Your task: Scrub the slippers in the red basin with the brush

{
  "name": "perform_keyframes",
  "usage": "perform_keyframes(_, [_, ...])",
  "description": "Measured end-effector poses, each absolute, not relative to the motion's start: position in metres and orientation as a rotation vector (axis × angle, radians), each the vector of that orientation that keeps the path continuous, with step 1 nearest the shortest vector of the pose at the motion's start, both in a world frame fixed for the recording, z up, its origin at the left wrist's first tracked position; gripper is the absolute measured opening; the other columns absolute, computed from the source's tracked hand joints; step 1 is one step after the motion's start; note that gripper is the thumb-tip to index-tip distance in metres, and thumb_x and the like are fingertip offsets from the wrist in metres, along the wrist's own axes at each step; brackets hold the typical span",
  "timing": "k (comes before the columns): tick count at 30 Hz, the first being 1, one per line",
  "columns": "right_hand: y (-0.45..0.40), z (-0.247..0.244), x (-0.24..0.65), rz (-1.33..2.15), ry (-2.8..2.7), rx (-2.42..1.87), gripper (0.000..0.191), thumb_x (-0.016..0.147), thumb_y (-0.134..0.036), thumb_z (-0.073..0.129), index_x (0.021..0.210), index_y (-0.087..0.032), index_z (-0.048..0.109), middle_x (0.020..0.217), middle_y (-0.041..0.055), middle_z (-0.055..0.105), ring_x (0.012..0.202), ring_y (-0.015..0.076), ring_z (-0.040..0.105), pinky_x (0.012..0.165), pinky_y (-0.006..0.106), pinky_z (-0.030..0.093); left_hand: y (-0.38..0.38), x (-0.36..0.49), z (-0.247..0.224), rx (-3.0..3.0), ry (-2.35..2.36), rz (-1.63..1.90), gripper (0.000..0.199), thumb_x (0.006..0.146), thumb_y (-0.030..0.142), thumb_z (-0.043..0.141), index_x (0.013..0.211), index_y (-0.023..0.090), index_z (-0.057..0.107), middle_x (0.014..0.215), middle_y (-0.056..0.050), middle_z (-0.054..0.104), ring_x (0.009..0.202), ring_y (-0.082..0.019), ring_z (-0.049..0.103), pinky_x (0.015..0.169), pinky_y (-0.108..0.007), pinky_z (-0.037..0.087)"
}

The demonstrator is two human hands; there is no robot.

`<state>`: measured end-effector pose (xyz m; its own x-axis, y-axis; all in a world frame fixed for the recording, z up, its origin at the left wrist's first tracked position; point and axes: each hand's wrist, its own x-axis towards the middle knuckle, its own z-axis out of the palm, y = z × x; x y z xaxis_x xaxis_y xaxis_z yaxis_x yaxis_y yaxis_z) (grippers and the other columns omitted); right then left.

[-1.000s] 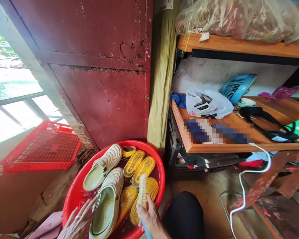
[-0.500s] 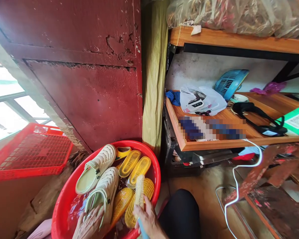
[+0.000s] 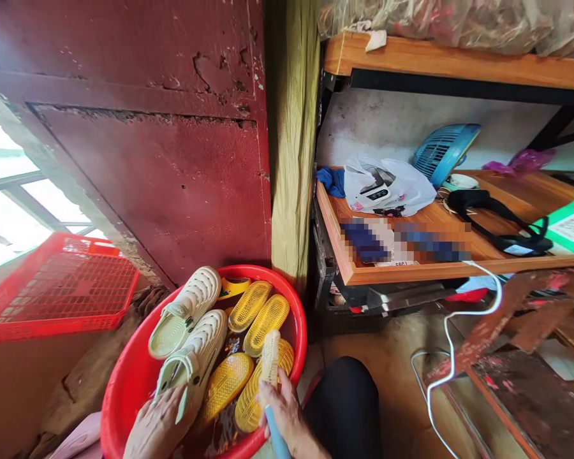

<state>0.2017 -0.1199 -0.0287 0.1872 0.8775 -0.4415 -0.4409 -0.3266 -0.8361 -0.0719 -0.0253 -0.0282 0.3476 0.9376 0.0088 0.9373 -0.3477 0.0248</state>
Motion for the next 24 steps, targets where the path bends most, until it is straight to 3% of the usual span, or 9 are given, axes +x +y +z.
perform_keyframes(4, [-0.116,-0.029,0.204,1.473,-0.445,-1.32,0.093,0.068,-0.077,0.073,0.135,-0.02,0.044,0.089,0.0054,0.073,0.041,0.0097,0.056,0.031,0.018,0.036,-0.04,-0.052,-0.041,2.634,1.575,0.616,0.041,0.094,0.031,0.049,0.131,0.018,0.061,0.121,-0.015,0.075,0.108,-0.027,0.072,0.092,-0.038,0.057])
perform_keyframes(7, [-0.117,-0.027,0.202,1.459,-0.438,-1.331,0.097,0.066,-0.078,0.074,0.137,-0.02,0.043,0.089,0.0057,0.073,0.042,0.0108,0.058,0.032,0.018,0.037,-0.045,-0.021,-0.058,2.608,1.384,0.503,0.05,0.092,0.023,0.048,0.141,0.016,0.053,0.136,-0.016,0.068,0.122,-0.024,0.066,0.101,-0.034,0.054])
perform_keyframes(9, [-0.119,-0.025,0.2,1.426,-0.441,-1.339,0.105,0.065,-0.081,0.072,0.143,-0.018,0.037,0.087,0.0059,0.073,0.042,0.0118,0.058,0.031,0.019,0.038,-0.043,-0.003,-0.071,2.565,1.461,0.355,0.064,0.082,0.015,0.05,0.147,0.015,0.048,0.147,-0.016,0.059,0.135,-0.028,0.057,0.108,-0.04,0.051])
perform_keyframes(14, [-0.121,-0.019,0.197,1.394,-0.485,-1.385,0.115,0.065,-0.084,0.069,0.147,-0.013,0.032,0.075,0.0039,0.071,0.038,0.0113,0.055,0.031,0.019,0.035,-0.034,0.01,-0.088,2.498,1.572,0.175,0.076,0.079,0.002,0.038,0.154,0.017,0.04,0.153,-0.018,0.052,0.136,-0.031,0.055,0.108,-0.046,0.05])
perform_keyframes(18, [-0.121,-0.017,0.198,1.382,-0.52,-1.358,0.105,0.066,-0.084,0.068,0.14,-0.015,0.04,0.08,0.0051,0.072,0.04,0.011,0.055,0.03,0.018,0.035,-0.033,0.004,-0.079,2.337,1.471,0.283,0.072,0.075,0.005,0.045,0.146,0.011,0.051,0.146,-0.019,0.059,0.134,-0.031,0.057,0.112,-0.041,0.047])
perform_keyframes(24, [-0.119,-0.024,0.197,1.389,-0.518,-1.352,0.109,0.064,-0.085,0.07,0.142,-0.016,0.037,0.085,0.0056,0.071,0.042,0.0112,0.057,0.03,0.019,0.037,-0.028,-0.01,-0.055,1.956,1.335,0.615,0.063,0.073,0.019,0.052,0.135,0.017,0.063,0.132,-0.012,0.071,0.119,-0.03,0.068,0.105,-0.041,0.053])
